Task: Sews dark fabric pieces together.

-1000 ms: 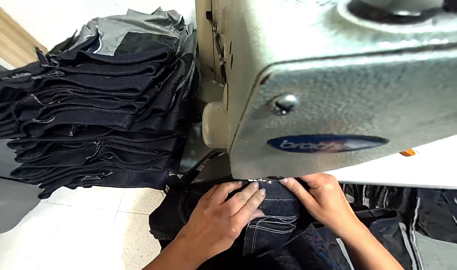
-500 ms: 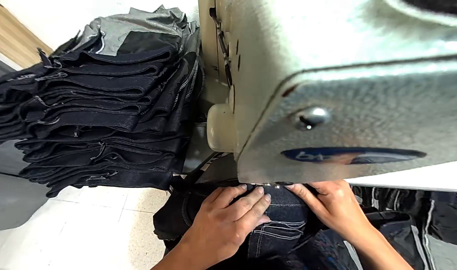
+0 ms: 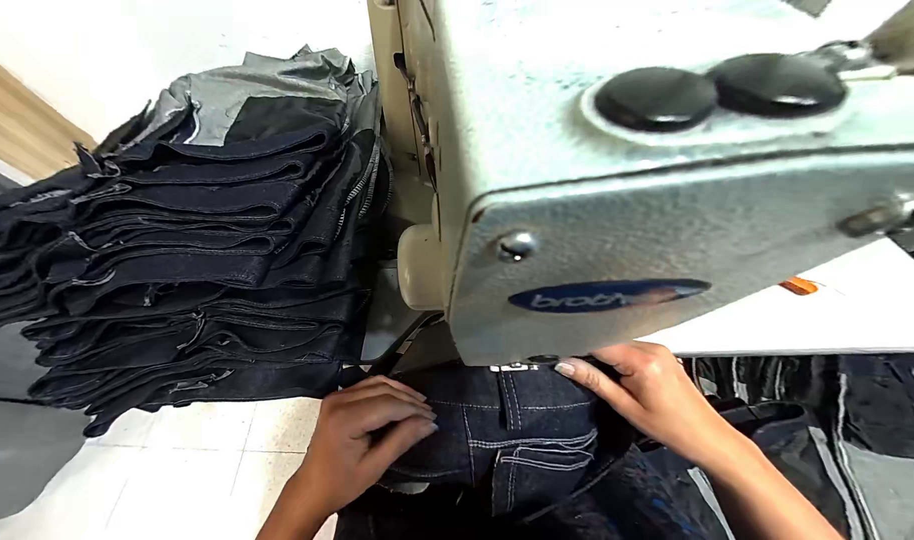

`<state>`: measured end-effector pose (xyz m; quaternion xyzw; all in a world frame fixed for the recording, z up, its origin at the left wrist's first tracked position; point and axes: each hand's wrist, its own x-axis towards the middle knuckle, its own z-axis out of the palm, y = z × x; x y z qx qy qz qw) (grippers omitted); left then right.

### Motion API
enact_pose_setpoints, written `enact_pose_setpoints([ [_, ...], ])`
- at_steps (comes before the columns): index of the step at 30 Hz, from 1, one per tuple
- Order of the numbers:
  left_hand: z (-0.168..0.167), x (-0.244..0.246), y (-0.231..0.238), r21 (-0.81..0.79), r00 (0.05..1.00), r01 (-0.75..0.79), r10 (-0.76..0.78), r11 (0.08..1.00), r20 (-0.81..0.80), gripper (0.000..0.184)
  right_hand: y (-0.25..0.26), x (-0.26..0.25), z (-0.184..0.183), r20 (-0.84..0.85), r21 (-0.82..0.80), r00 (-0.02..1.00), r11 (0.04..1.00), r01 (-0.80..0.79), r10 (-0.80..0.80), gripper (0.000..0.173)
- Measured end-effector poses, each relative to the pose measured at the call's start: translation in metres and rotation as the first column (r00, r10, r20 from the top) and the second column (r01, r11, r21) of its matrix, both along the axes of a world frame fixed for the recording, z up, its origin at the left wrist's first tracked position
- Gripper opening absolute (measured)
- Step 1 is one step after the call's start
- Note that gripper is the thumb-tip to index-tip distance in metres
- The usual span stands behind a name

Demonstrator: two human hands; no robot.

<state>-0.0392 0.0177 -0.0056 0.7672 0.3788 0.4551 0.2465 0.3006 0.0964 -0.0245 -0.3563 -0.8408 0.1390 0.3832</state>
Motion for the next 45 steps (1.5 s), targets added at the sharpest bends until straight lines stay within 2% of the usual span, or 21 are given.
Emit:
enact_pose_setpoints([
  [6, -0.004, -0.009, 0.002, -0.058, 0.995, -0.065, 0.061, 0.996, -0.078, 0.023, -0.001, 0.001, -0.003, 0.037, 0.005, 0.999, 1.000, 0.026, -0.026, 0.037],
  [10, -0.003, 0.019, 0.011, -0.049, 0.939, -0.295, 0.280, 0.954, -0.198, 0.024, -0.003, 0.001, -0.006, 0.033, -0.011, 0.998, 0.999, 0.044, -0.044, 0.038],
  [12, -0.003, 0.039, 0.017, -0.149, 0.932, -0.336, 0.307, 0.930, -0.191, 0.030, -0.004, 0.000, -0.007, 0.010, -0.034, 0.999, 0.998, 0.044, -0.044, 0.037],
  [15, 0.003, 0.063, 0.020, -0.473, 0.966, -0.254, 0.201, 0.843, -0.160, 0.046, -0.007, -0.002, -0.015, -0.061, -0.101, 0.997, 0.994, 0.043, -0.049, 0.039],
  [16, 0.003, 0.067, 0.021, -0.516, 0.974, -0.228, 0.196, 0.826, -0.116, 0.047, -0.008, -0.003, -0.018, -0.075, -0.113, 0.995, 0.992, 0.049, -0.058, 0.040],
  [18, 0.001, 0.070, 0.026, -0.476, 0.970, -0.225, 0.243, 0.850, -0.024, 0.038, -0.003, -0.006, -0.018, -0.091, -0.097, 0.993, 0.993, 0.071, -0.080, 0.041],
  [21, 0.003, 0.071, 0.040, -0.338, 0.943, -0.330, 0.324, 0.881, -0.076, 0.021, 0.012, -0.021, 0.001, -0.106, -0.041, 0.984, 0.990, 0.138, -0.141, 0.034],
  [23, 0.005, 0.066, 0.049, -0.311, 0.953, -0.301, 0.290, 0.901, -0.082, 0.012, 0.025, -0.029, 0.011, -0.116, -0.050, 0.980, 0.987, 0.154, -0.159, 0.028],
  [25, 0.006, 0.064, 0.051, -0.264, 0.958, -0.287, 0.278, 0.921, -0.074, 0.011, 0.033, -0.027, 0.012, -0.139, -0.040, 0.983, 0.993, 0.111, -0.116, 0.023],
  [29, 0.018, 0.076, 0.043, -0.105, 0.874, -0.406, 0.352, 0.908, -0.336, 0.013, 0.037, -0.017, 0.006, -0.220, -0.014, 0.976, 1.000, -0.003, 0.000, 0.024],
  [31, 0.020, 0.079, 0.045, -0.017, 0.837, -0.413, 0.372, 0.911, -0.401, 0.011, 0.036, -0.014, 0.005, -0.249, -0.012, 0.968, 1.000, -0.016, 0.013, 0.022],
  [37, 0.015, 0.069, 0.052, -0.153, 0.902, -0.352, 0.292, 0.923, -0.317, 0.012, 0.030, -0.014, 0.004, -0.233, -0.052, 0.971, 0.998, 0.046, -0.057, 0.022],
  [45, 0.014, 0.067, 0.051, -0.108, 0.895, -0.339, 0.285, 0.935, -0.342, 0.012, 0.027, -0.012, 0.005, -0.232, -0.065, 0.972, 0.997, 0.032, -0.046, 0.017],
])
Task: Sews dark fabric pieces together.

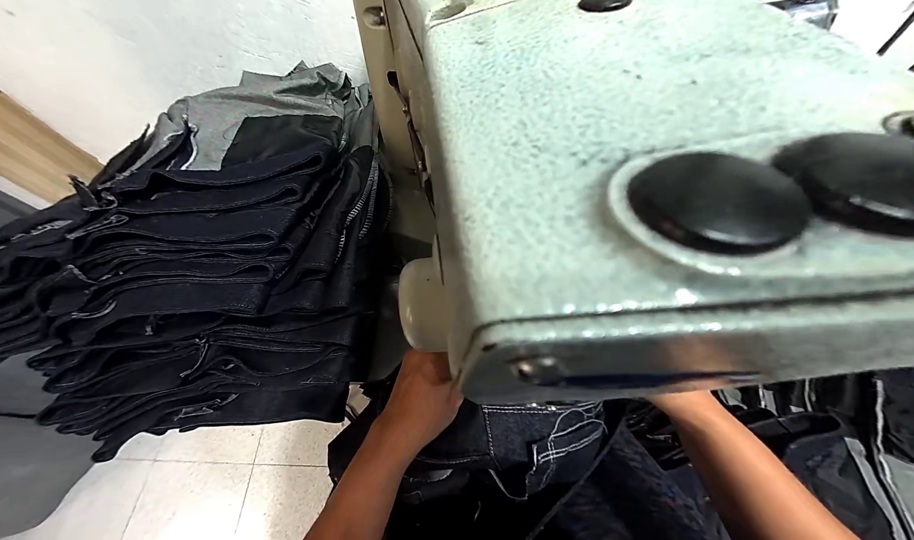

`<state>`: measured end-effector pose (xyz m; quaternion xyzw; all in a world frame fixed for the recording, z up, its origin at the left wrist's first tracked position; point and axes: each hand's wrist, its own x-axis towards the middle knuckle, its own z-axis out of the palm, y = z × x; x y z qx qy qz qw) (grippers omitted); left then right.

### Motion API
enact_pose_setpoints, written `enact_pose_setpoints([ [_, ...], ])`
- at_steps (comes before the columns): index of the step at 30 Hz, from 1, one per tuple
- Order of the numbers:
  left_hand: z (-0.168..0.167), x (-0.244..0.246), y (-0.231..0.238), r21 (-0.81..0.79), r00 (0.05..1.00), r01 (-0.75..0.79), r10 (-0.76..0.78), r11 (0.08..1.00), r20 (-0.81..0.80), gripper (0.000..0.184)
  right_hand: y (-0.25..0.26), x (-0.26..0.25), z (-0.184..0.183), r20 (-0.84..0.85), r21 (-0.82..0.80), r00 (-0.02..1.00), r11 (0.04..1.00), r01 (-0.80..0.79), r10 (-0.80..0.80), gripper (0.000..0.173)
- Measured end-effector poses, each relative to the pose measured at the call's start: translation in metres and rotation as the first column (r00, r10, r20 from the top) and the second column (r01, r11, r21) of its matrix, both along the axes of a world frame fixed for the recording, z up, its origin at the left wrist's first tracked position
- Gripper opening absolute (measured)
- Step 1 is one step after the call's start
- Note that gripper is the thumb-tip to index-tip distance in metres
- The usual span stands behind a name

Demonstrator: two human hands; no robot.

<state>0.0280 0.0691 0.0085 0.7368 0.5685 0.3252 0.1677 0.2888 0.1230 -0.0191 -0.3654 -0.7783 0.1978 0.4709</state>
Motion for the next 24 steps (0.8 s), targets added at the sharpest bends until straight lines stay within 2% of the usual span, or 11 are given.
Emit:
enact_pose_setpoints([
  [3, 0.005, -0.005, 0.002, 0.018, 0.998, 0.055, -0.055, 0.998, -0.004, 0.009, 0.000, -0.005, 0.005, 0.068, -0.011, 0.997, 0.999, 0.030, -0.029, 0.015],
  [6, 0.019, -0.006, 0.000, -0.074, 0.996, 0.074, -0.077, 0.995, -0.036, 0.012, 0.001, -0.007, 0.006, 0.148, 0.029, 0.984, 0.995, 0.093, -0.097, 0.021],
  [10, 0.027, -0.006, 0.001, -0.124, 0.993, 0.061, -0.073, 0.990, -0.091, 0.012, 0.007, -0.003, 0.003, 0.127, 0.054, 0.991, 0.998, 0.033, -0.040, 0.024],
  [13, 0.023, -0.008, 0.001, -0.110, 0.994, 0.064, -0.073, 0.992, -0.078, 0.013, 0.006, -0.002, 0.003, 0.148, 0.043, 0.987, 0.997, 0.062, -0.068, 0.027],
  [16, 0.019, -0.007, 0.001, -0.125, 0.999, 0.040, -0.044, 0.991, -0.030, 0.015, 0.002, 0.006, -0.001, 0.161, -0.059, 0.983, 0.994, 0.096, -0.086, 0.032],
  [20, 0.012, -0.006, 0.001, -0.132, 1.000, 0.022, -0.020, 0.991, 0.014, 0.019, -0.008, 0.026, -0.021, 0.104, -0.273, 0.988, 0.952, 0.137, -0.112, 0.041],
  [22, 0.008, -0.005, -0.004, -0.030, 0.999, 0.020, -0.022, 0.999, -0.043, 0.020, -0.015, 0.035, -0.037, 0.051, -0.383, 0.990, 0.913, 0.140, -0.130, 0.044],
  [24, 0.002, -0.008, -0.013, 0.193, 0.987, -0.016, 0.046, 0.981, -0.156, 0.019, -0.022, 0.040, -0.050, -0.031, -0.517, 0.991, 0.850, 0.098, -0.133, 0.044],
])
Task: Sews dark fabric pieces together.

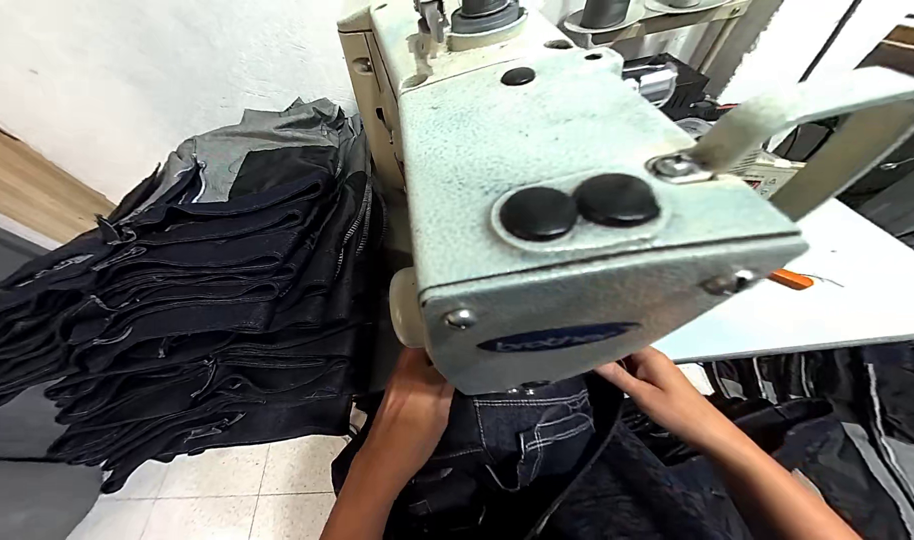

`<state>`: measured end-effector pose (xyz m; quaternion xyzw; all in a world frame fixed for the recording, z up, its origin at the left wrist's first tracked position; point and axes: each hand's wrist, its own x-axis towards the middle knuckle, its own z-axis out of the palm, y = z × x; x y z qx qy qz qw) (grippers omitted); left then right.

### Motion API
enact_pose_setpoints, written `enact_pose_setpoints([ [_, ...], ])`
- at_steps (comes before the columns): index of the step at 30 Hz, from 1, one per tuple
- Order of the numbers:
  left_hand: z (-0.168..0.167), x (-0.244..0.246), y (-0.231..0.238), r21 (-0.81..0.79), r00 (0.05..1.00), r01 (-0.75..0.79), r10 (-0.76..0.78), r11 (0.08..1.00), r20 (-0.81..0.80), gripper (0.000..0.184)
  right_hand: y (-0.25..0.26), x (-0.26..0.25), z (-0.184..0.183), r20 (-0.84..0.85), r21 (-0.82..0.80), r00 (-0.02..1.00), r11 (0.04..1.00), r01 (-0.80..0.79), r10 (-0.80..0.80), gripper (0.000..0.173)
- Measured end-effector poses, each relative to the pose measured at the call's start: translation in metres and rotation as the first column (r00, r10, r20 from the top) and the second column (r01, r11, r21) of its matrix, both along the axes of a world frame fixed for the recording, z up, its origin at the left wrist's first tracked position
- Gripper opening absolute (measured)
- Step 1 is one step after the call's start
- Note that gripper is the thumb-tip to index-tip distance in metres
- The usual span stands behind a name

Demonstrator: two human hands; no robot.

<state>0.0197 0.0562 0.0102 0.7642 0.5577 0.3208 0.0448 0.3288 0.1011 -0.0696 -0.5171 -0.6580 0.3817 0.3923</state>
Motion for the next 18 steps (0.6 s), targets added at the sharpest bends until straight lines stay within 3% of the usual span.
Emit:
enact_pose_setpoints([
  [2, 0.002, -0.006, -0.018, 0.091, 0.993, -0.087, 0.094, 0.992, -0.075, 0.022, -0.007, 0.000, -0.006, -0.129, -0.173, 0.991, 0.985, -0.001, -0.022, 0.044],
  [6, 0.015, -0.007, -0.067, -0.357, 0.995, -0.093, 0.095, 0.929, -0.013, 0.049, -0.012, -0.012, -0.016, -0.422, -0.418, 0.897, 0.906, -0.064, -0.131, 0.056],
  [9, -0.010, 0.010, -0.056, -0.347, 0.990, -0.138, 0.144, 0.928, -0.008, 0.061, -0.013, -0.026, -0.018, -0.552, -0.470, 0.811, 0.876, -0.110, -0.195, 0.064],
  [14, -0.020, 0.022, -0.014, -0.279, 0.953, -0.081, 0.157, 0.957, 0.259, 0.043, -0.006, -0.028, 0.008, -0.472, -0.422, 0.829, 0.902, 0.088, -0.302, 0.011],
  [18, -0.007, 0.020, 0.004, -0.285, 0.952, -0.129, 0.199, 0.950, 0.234, 0.026, 0.019, -0.028, 0.034, -0.410, -0.360, 0.850, 0.915, 0.183, -0.331, 0.012],
])
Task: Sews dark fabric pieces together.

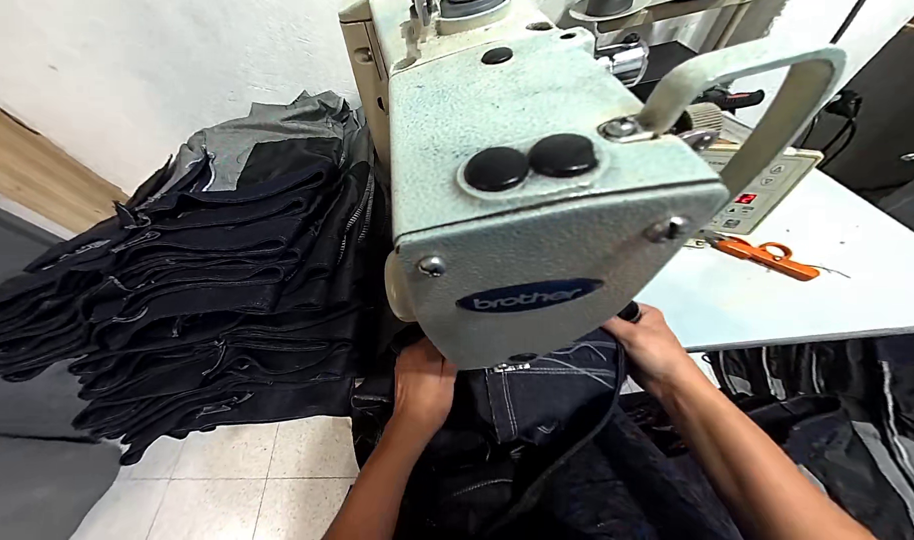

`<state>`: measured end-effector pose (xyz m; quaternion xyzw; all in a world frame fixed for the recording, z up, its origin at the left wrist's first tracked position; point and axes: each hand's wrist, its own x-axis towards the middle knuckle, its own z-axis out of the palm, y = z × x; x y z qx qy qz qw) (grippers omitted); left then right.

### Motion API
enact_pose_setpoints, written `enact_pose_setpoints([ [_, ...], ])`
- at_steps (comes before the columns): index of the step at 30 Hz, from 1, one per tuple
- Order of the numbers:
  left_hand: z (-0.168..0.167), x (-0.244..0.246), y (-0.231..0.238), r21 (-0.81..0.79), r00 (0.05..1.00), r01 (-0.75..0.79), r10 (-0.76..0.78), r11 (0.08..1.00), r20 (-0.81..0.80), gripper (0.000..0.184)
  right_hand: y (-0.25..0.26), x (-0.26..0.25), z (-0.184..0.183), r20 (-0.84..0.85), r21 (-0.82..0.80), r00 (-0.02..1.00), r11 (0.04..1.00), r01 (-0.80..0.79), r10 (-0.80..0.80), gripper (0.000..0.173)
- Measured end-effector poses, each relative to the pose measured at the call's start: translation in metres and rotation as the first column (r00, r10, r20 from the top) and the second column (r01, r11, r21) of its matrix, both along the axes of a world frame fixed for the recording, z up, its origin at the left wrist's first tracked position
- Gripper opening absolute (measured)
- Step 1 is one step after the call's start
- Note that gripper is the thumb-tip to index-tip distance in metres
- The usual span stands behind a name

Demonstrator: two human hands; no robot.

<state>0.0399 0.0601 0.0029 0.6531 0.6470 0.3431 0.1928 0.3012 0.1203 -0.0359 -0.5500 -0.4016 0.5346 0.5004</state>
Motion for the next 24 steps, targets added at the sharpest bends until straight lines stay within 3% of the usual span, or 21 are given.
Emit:
enact_pose_setpoints([
  [2, 0.006, 0.000, 0.002, -0.047, 1.000, -0.017, 0.017, 0.999, -0.001, 0.025, 0.013, -0.002, 0.004, -0.041, 0.018, 0.999, 1.000, -0.017, 0.018, 0.012],
  [6, -0.003, -0.004, -0.005, 0.080, 0.999, -0.007, 0.011, 0.997, -0.050, 0.032, 0.016, -0.001, -0.008, 0.002, 0.025, 0.994, 0.994, -0.110, 0.110, 0.014],
  [15, -0.004, -0.005, -0.007, 0.159, 0.996, 0.021, -0.006, 0.987, -0.091, 0.028, 0.007, -0.013, 0.014, -0.019, 0.026, 0.997, 0.997, -0.073, 0.074, 0.026],
  [24, -0.002, -0.027, -0.007, 0.051, 0.997, 0.077, -0.076, 0.996, -0.029, 0.034, 0.004, -0.002, 0.006, 0.077, 0.051, 0.985, 0.986, -0.158, 0.154, 0.023],
])
